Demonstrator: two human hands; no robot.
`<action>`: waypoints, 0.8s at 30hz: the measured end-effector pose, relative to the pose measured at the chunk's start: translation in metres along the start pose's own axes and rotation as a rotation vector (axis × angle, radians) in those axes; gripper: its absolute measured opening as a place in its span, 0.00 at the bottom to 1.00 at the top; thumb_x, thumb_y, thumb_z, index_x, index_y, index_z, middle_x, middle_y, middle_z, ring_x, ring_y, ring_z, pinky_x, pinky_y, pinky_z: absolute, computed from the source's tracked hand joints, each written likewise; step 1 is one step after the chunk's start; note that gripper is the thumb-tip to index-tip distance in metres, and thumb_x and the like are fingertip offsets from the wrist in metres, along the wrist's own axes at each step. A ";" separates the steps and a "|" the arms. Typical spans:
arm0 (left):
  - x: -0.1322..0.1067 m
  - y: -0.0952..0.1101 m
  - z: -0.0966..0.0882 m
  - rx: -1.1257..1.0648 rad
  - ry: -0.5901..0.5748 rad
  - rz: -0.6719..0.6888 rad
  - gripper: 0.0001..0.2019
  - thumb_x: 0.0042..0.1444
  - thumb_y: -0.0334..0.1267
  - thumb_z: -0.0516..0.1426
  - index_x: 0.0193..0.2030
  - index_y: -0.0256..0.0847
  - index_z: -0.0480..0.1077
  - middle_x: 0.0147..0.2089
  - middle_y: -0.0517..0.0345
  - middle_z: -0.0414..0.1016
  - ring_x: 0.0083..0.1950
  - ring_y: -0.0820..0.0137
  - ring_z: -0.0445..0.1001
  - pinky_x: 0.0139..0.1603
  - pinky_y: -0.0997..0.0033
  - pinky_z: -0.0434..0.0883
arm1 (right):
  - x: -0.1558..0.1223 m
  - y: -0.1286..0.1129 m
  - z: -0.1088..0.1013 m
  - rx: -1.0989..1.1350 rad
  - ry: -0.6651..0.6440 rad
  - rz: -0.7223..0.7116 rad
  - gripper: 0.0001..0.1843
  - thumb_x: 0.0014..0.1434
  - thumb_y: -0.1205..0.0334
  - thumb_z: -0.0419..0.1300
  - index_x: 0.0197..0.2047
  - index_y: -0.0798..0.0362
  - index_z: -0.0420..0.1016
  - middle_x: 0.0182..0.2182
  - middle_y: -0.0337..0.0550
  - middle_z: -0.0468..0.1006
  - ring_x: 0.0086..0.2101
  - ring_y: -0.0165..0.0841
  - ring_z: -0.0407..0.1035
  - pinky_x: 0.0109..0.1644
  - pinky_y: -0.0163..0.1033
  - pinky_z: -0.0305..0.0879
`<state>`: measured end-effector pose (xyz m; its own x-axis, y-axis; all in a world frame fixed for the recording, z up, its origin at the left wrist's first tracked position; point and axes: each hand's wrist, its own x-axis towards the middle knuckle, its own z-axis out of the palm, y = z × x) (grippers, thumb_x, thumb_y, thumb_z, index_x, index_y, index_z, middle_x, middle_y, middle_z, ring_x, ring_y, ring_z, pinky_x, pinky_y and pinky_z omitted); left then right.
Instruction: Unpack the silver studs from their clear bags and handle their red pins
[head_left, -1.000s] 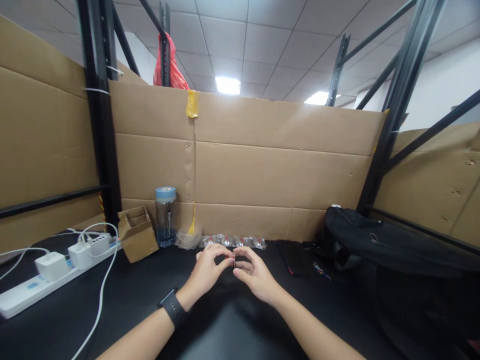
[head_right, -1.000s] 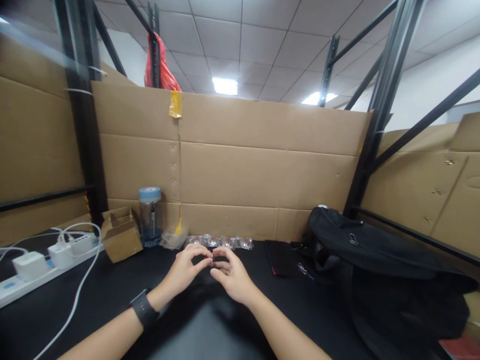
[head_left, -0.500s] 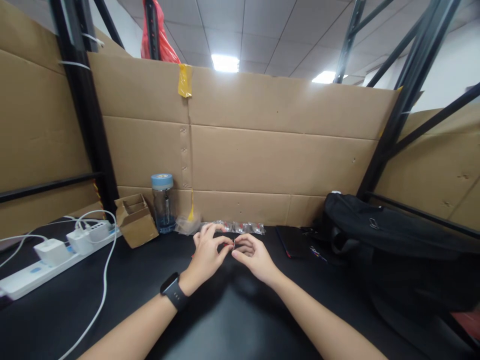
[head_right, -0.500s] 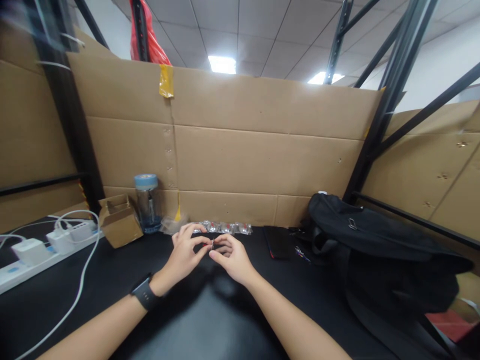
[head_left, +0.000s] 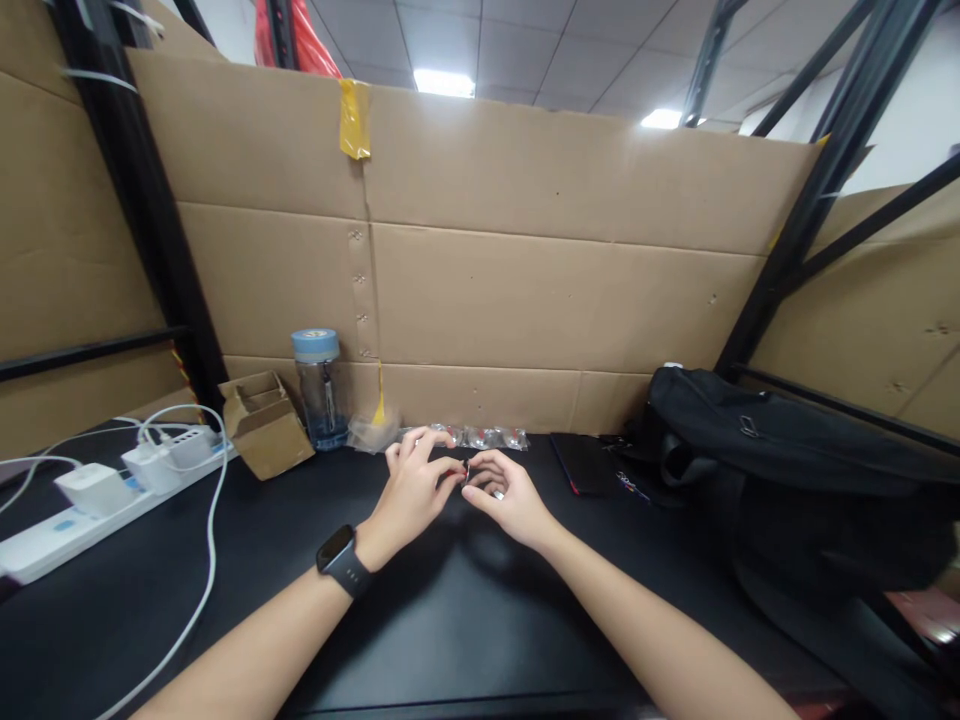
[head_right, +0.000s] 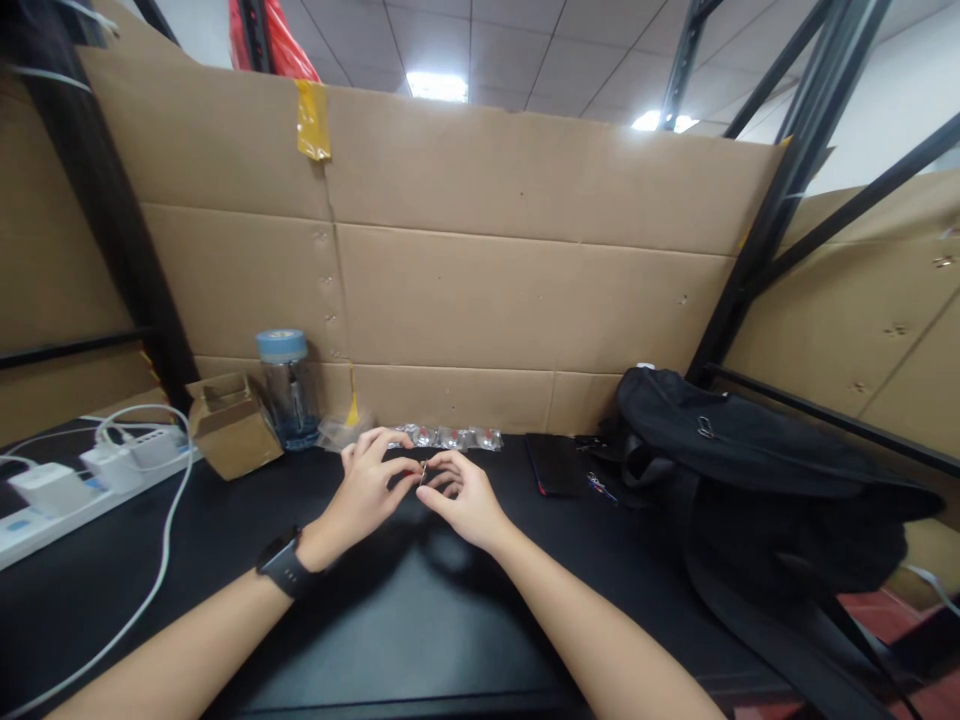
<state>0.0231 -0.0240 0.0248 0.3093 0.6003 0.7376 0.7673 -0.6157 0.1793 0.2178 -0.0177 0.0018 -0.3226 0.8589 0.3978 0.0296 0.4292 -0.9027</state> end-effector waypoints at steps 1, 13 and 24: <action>0.000 0.000 0.000 -0.002 -0.006 0.003 0.05 0.60 0.36 0.61 0.36 0.50 0.80 0.56 0.53 0.72 0.62 0.53 0.61 0.55 0.49 0.58 | 0.000 0.000 0.000 -0.003 0.009 -0.002 0.19 0.55 0.58 0.69 0.48 0.50 0.70 0.46 0.45 0.77 0.40 0.32 0.75 0.38 0.35 0.69; 0.002 -0.004 0.000 -0.023 -0.029 0.000 0.05 0.61 0.37 0.61 0.36 0.48 0.80 0.54 0.52 0.73 0.61 0.53 0.61 0.55 0.49 0.59 | -0.003 -0.007 0.000 -0.118 0.008 -0.050 0.21 0.54 0.59 0.68 0.50 0.50 0.71 0.46 0.46 0.79 0.40 0.34 0.76 0.38 0.37 0.69; 0.001 -0.002 0.003 -0.141 -0.055 -0.059 0.05 0.60 0.37 0.60 0.35 0.47 0.79 0.52 0.53 0.74 0.60 0.55 0.62 0.56 0.49 0.61 | -0.003 -0.018 0.001 -0.291 0.076 -0.174 0.21 0.52 0.63 0.67 0.50 0.49 0.74 0.44 0.45 0.81 0.44 0.37 0.76 0.44 0.40 0.71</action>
<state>0.0237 -0.0203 0.0233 0.2989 0.6622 0.6871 0.6999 -0.6416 0.3138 0.2170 -0.0287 0.0170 -0.2756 0.7792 0.5629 0.2527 0.6237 -0.7397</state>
